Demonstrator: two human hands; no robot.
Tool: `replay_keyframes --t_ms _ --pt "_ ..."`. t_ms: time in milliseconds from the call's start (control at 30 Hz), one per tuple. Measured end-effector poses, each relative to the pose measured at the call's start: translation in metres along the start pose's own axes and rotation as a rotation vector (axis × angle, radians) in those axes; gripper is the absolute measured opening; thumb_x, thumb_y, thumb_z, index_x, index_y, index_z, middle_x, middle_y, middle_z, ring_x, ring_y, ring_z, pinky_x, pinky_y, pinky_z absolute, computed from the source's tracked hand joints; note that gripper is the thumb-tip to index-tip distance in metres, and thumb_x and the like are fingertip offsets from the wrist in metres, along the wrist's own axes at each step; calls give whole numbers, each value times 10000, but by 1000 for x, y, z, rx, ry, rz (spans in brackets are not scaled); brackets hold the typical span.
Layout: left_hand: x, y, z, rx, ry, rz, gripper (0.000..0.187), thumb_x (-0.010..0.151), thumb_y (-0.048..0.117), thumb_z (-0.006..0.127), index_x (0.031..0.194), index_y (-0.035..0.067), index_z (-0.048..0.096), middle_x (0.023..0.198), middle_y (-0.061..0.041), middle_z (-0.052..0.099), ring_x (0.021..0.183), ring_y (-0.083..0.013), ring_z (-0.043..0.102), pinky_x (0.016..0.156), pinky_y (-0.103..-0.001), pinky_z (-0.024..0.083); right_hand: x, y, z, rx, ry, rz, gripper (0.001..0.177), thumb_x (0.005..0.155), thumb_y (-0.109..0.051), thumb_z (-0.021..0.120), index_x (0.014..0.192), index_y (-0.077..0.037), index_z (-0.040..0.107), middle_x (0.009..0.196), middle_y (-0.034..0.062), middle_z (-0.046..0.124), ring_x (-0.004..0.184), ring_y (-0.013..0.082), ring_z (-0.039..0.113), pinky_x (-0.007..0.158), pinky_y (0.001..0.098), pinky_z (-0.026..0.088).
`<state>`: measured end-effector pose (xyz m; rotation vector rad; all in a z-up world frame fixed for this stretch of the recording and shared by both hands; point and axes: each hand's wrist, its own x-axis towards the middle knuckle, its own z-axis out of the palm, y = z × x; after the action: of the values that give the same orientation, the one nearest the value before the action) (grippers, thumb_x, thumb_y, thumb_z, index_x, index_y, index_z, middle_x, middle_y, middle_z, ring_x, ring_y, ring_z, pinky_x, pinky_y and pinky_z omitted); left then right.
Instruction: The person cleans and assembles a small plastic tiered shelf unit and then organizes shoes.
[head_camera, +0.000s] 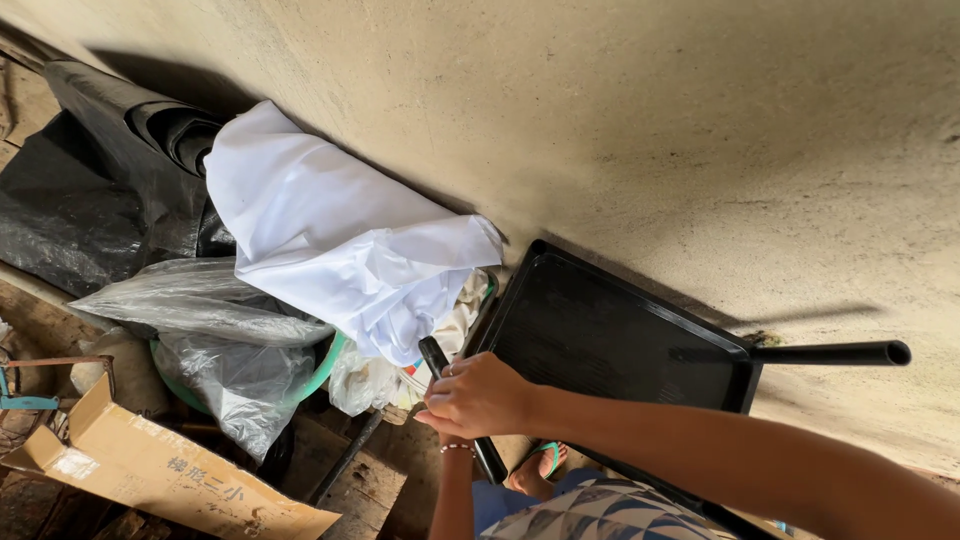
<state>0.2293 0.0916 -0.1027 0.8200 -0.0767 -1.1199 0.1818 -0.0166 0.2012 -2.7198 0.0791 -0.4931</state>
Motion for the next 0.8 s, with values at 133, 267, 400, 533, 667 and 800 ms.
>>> replay_keyframes --t_ms 133,267,400,533,667,800 --pt "-4 -34 -6 -346 -51 357 558 1177 454 300 1369 -21 521 1349 -163 589 1272 -247 572 1139 -403 427 -6 3 11 15 48 -19 349 1033 -334 678 742 -143 654 729 -11 677 713 161 698 655 315 561" --pt "12 -18 -7 -174 56 58 527 1023 424 322 1317 39 529 1323 -133 636 1205 -217 617 1032 -392 477 8 8 -3 -103 -39 -40 358 998 -386 678 748 -131 657 710 -1 647 644 183 660 593 336 540" --pt "35 19 -17 288 3 3 394 997 346 472 1232 49 581 1144 -131 731 1014 -191 716 895 -362 590 14 -1 -27 303 -343 230 461 1055 -474 581 798 -100 660 856 19 697 802 203 688 733 363 532" --pt "36 136 51 991 253 -378 412 1015 346 530 1151 -13 679 874 -278 687 678 -319 669 580 -406 527 8 31 -12 1000 -132 417 487 1152 -470 358 1083 -103 671 1063 21 687 1076 150 653 1014 291 496" --pt "36 218 142 215 293 -179 541 971 526 627 1167 28 548 905 -106 577 649 -197 551 579 -345 494 15 33 -49 838 -62 628 486 1007 -463 578 1280 -61 577 1126 76 658 1065 180 650 883 325 521" --pt "54 221 194 -143 226 44 548 998 555 643 1175 57 495 972 -51 519 831 -190 514 765 -375 501 29 21 -110 714 -306 651 807 853 -469 695 1490 -108 356 989 128 686 852 219 713 745 351 549"
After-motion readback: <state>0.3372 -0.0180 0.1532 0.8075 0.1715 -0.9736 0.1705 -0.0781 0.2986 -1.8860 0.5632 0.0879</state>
